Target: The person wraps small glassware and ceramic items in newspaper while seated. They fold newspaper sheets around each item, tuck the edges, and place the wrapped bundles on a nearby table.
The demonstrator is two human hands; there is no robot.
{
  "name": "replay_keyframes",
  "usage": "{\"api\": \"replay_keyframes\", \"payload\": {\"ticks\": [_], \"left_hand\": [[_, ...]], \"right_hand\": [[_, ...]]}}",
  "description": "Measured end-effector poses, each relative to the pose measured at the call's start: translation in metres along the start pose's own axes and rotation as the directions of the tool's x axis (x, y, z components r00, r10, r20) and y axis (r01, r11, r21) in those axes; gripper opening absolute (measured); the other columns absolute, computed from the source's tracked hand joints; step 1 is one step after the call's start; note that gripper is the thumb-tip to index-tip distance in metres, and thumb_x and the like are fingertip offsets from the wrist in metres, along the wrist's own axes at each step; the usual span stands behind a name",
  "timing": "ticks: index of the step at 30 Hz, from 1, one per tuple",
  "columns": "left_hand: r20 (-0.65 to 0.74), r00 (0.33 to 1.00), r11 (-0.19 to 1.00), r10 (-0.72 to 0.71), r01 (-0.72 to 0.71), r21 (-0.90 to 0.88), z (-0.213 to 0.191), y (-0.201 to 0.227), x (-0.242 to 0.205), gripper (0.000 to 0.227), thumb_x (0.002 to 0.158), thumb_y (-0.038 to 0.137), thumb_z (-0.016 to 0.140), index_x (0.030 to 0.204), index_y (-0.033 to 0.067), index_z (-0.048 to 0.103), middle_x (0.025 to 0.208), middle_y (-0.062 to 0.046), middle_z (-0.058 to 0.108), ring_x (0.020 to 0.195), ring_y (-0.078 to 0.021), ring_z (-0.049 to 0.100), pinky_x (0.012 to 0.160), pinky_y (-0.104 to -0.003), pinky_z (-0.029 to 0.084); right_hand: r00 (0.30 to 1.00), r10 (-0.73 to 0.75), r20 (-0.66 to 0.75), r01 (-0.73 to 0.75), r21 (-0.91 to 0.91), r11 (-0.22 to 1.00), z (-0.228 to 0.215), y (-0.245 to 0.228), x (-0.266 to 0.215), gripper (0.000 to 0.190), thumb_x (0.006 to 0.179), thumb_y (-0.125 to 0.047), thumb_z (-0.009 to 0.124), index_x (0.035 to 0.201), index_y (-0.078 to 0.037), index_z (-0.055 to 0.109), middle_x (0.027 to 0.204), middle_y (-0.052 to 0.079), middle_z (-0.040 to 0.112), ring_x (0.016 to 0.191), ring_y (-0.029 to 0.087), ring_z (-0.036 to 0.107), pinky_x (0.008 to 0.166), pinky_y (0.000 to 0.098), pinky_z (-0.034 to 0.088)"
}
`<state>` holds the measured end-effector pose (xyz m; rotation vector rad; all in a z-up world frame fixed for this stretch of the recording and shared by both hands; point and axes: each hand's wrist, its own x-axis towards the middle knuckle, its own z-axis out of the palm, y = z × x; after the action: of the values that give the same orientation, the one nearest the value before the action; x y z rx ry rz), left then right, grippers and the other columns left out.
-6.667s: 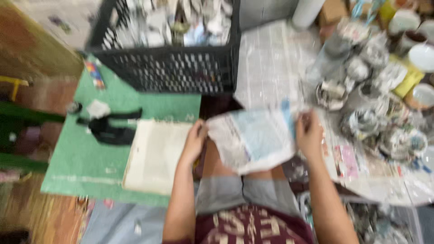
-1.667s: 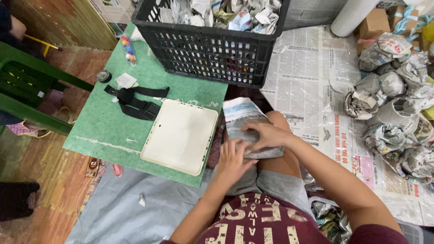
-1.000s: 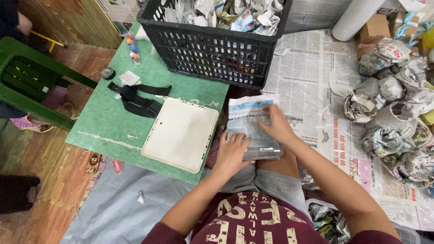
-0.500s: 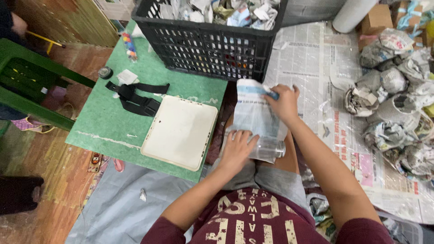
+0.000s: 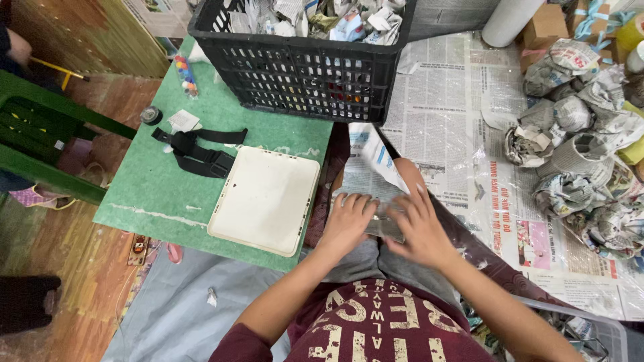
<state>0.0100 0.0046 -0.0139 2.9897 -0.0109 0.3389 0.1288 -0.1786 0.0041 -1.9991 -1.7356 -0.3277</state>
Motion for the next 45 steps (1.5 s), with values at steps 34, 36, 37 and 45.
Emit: {"api": "replay_keyframes", "payload": {"ticks": [34, 36, 37, 45], "left_hand": [[0.042, 0.997, 0.998, 0.062, -0.062, -0.015, 0.021, -0.013, 0.09, 0.077, 0.068, 0.063, 0.077, 0.117, 0.0042, 0.067, 0.115, -0.014, 0.068, 0.112, -0.0312, 0.06, 0.1, -0.052, 0.04], [0.022, 0.995, 0.994, 0.101, -0.1, -0.032, 0.029, -0.019, 0.097, 0.077, 0.073, 0.067, 0.076, 0.117, 0.0037, 0.068, 0.118, -0.015, 0.069, 0.111, -0.032, 0.062, 0.097, -0.05, 0.043], [0.02, 0.993, 0.992, 0.12, -0.119, -0.05, 0.035, -0.017, 0.096, 0.077, 0.075, 0.068, 0.075, 0.116, 0.0034, 0.068, 0.12, -0.015, 0.069, 0.111, -0.0324, 0.063, 0.096, -0.049, 0.044], [0.263, 0.965, 0.981, 0.024, 0.028, -0.193, 0.038, -0.025, 0.109, 0.065, 0.069, 0.063, 0.079, 0.106, 0.0095, 0.074, 0.097, -0.016, 0.074, 0.097, -0.0342, 0.071, 0.091, -0.051, 0.049]], "right_hand": [[0.848, 0.528, -0.038, -0.383, 0.643, 0.663, 0.063, 0.091, 0.003, 0.04, 0.096, -0.009, 0.06, 0.135, -0.001, 0.052, 0.139, 0.02, 0.052, 0.133, 0.035, 0.051, 0.111, 0.0417, 0.041], [0.796, 0.591, -0.129, -0.413, 0.599, 0.686, 0.062, 0.072, 0.002, 0.039, 0.096, -0.008, 0.061, 0.133, -0.002, 0.051, 0.135, 0.02, 0.051, 0.131, 0.036, 0.051, 0.11, 0.0412, 0.042], [0.77, 0.617, -0.161, -0.453, 0.543, 0.707, 0.062, 0.06, -0.002, 0.033, 0.098, -0.006, 0.061, 0.13, -0.003, 0.053, 0.134, 0.02, 0.053, 0.131, 0.036, 0.053, 0.111, 0.041, 0.044], [0.899, 0.385, -0.207, -0.383, 0.051, 0.922, 0.023, 0.043, 0.019, 0.037, 0.084, -0.007, 0.067, 0.121, -0.008, 0.06, 0.126, 0.017, 0.059, 0.127, 0.043, 0.051, 0.115, 0.0536, 0.035]]}}
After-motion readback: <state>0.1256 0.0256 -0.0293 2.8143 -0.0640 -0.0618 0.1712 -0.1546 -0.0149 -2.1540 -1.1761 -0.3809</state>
